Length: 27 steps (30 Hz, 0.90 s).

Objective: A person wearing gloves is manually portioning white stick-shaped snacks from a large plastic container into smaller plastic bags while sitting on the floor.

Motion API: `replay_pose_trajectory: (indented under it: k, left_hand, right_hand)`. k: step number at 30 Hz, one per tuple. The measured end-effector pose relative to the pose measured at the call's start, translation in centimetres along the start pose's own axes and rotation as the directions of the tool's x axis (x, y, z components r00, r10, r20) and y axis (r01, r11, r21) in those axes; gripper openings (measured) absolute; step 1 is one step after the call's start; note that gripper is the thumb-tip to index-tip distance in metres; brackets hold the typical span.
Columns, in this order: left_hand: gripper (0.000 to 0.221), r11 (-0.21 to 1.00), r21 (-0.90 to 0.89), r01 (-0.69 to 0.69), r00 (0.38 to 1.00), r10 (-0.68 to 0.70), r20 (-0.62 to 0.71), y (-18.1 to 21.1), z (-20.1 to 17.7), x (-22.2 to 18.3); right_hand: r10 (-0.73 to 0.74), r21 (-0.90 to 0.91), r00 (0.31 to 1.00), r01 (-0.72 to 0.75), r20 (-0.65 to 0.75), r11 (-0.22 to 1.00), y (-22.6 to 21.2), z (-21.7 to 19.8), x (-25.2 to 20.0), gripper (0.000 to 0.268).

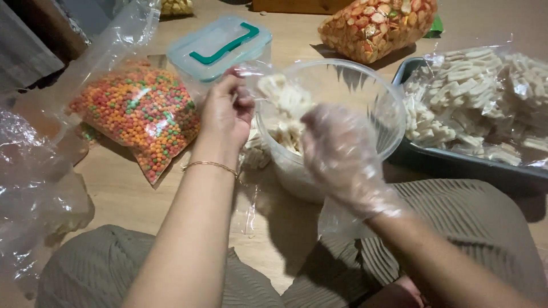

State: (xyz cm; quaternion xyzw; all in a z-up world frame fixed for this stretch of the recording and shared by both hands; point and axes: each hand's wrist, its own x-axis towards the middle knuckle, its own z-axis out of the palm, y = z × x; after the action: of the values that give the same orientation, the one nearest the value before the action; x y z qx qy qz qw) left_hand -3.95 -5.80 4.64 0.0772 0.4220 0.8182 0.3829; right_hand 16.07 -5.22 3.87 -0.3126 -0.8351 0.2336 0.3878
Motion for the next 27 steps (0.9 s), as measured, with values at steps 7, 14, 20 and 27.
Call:
replay_pose_trajectory:
  k: [7, 14, 20, 27]
  left_hand:
    - [0.027, 0.934, -0.352, 0.054, 0.989, -0.002, 0.148, 0.6, -2.8, 3.8]
    - [0.021, 0.823, -0.553, 0.133, 0.985, -0.046, 0.168, 4.5, -3.4, -2.8]
    - [0.023, 0.965, -0.016, 0.261, 0.917, -0.242, 0.317, 6.9, -6.4, -5.1]
    - [0.043, 0.96, 0.118, 0.255, 0.854, -0.281, 0.437, 6.2, -8.7, -3.1]
  right_hand:
    - [-0.248, -0.246, 0.966, 0.223, -0.072, 0.943, 3.5, 2.0, 2.6, 0.008]
    - [-0.221, -0.178, 0.905, 0.165, -0.363, 0.97, 6.3, 3.0, 6.2, 0.024]
    - [0.221, 0.353, 0.941, -0.304, 0.257, 0.885, -5.2, 2.1, 2.7, 0.094]
    - [0.238, 0.371, 0.908, -0.365, 0.344, 0.854, -5.7, 4.2, 1.8, 0.087]
